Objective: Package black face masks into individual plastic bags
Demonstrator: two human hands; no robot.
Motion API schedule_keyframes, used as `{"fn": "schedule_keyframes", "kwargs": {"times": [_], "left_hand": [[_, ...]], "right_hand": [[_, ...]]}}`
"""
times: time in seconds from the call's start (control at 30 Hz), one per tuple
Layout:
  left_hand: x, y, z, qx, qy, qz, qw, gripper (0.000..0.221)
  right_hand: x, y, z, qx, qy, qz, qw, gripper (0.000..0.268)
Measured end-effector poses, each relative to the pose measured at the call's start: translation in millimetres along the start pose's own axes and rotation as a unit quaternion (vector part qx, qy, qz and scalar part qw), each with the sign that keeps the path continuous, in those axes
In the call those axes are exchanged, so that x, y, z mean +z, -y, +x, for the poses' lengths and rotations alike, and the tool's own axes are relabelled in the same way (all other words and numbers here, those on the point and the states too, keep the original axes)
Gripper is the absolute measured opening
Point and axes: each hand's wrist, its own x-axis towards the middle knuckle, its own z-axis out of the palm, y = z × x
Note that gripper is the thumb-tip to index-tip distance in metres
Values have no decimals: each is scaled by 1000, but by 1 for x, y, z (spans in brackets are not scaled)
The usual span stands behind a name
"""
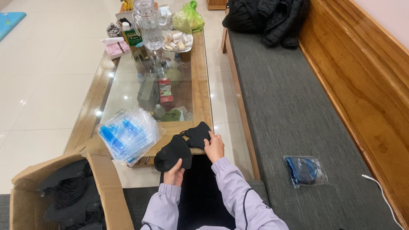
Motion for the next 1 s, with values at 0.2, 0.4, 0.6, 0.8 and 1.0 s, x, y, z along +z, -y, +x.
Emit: {"fn": "schedule_keyframes", "kwargs": {"times": [0.2, 0.4, 0.6, 0.8, 1.0], "left_hand": [[16, -4, -8, -12, -19, 7, 1000, 73], [-4, 8, 6, -40, -12, 63, 997, 59], [-3, 4, 4, -47, -25, 75, 996, 41], [-6, 8, 6, -47, -26, 111, 992, 43], [-19, 23, 23, -19, -19, 84, 996, 44]], "right_hand": [[-23, 47, -43, -74, -20, 2, 997, 50], [-14, 73, -94, -132, 89, 37, 987, 73], [5, 52, -91, -170, 65, 78, 980, 67], [15, 39, -92, -215, 30, -3, 976, 72], [13, 46, -102, -312, -24, -44, 949, 62]]}}
